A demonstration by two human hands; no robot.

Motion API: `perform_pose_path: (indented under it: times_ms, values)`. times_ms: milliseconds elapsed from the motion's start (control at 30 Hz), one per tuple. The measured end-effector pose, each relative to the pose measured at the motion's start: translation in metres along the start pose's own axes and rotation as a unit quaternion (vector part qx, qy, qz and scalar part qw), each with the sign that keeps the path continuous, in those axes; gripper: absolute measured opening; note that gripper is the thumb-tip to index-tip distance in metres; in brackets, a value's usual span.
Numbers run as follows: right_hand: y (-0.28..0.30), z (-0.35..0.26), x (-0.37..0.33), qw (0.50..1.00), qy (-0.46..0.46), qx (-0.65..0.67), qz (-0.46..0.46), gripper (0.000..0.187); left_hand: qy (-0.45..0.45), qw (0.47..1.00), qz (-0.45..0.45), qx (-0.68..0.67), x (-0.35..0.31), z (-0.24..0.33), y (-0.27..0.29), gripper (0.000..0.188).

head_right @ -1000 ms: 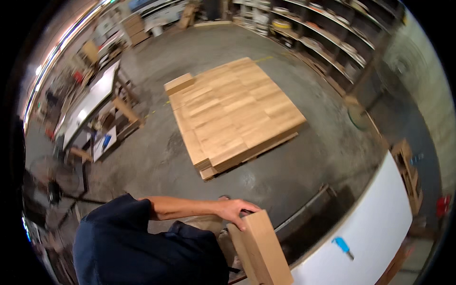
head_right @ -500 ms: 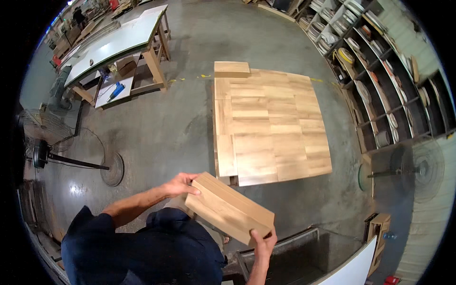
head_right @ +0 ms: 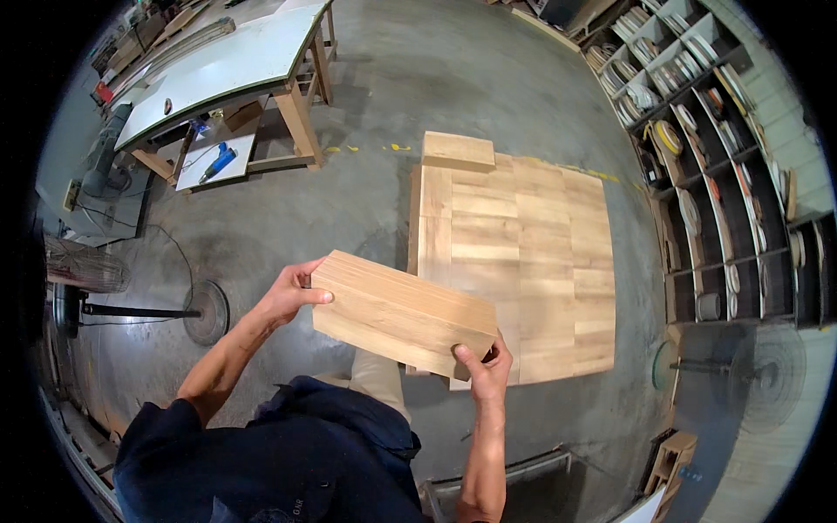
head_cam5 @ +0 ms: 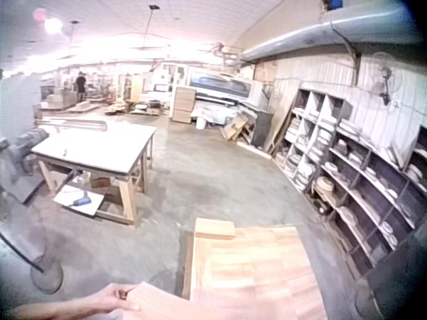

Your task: The person places a wood board into an edge-banding machine, then takes the board and fits it onto a larger wooden panel on the floor.

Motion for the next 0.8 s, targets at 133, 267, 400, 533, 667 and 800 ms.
perform_pose_path:
  times_ms: [133, 267, 400, 533, 667, 800]
  values:
    - [-0.028, 0.009, 0.081, 0.999, -0.04, 0.0, -0.007, 0.048, 0.048, 0.999, 0.002, -0.008, 0.08, -0.008, 0.009, 0.068]
    - [-0.048, 0.033, 0.172, 0.996, -0.081, -0.003, 0.043, 0.043, 0.11, 0.994, -0.004, -0.019, 0.176, -0.01, 0.012, 0.064]
    - [-0.07, 0.044, 0.276, 0.99, -0.127, -0.039, 0.04, 0.037, 0.146, 0.989, 0.002, -0.027, 0.275, -0.021, 0.016, 0.057]
    - [-0.083, 0.054, 0.382, 0.986, -0.145, -0.076, 0.033, 0.037, 0.2, 0.979, 0.028, -0.012, 0.375, -0.033, 0.007, 0.049]
    - [-0.097, 0.078, 0.486, 0.98, -0.17, -0.094, 0.054, 0.04, 0.158, 0.985, 0.01, -0.073, 0.475, -0.034, -0.001, 0.047]
    - [-0.11, 0.104, 0.579, 0.971, -0.202, -0.117, 0.05, 0.039, 0.215, 0.972, 0.027, -0.089, 0.565, -0.058, -0.002, 0.054]
Point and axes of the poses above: each hand's wrist, its own x-axis towards the middle knuckle, its own y-axis out of the back of the hand, z = x × y, the point moved 4 cm from there along x, towards the middle knuckle, and after that the axes turned 10 degrees about z, right-handed, at the moved point
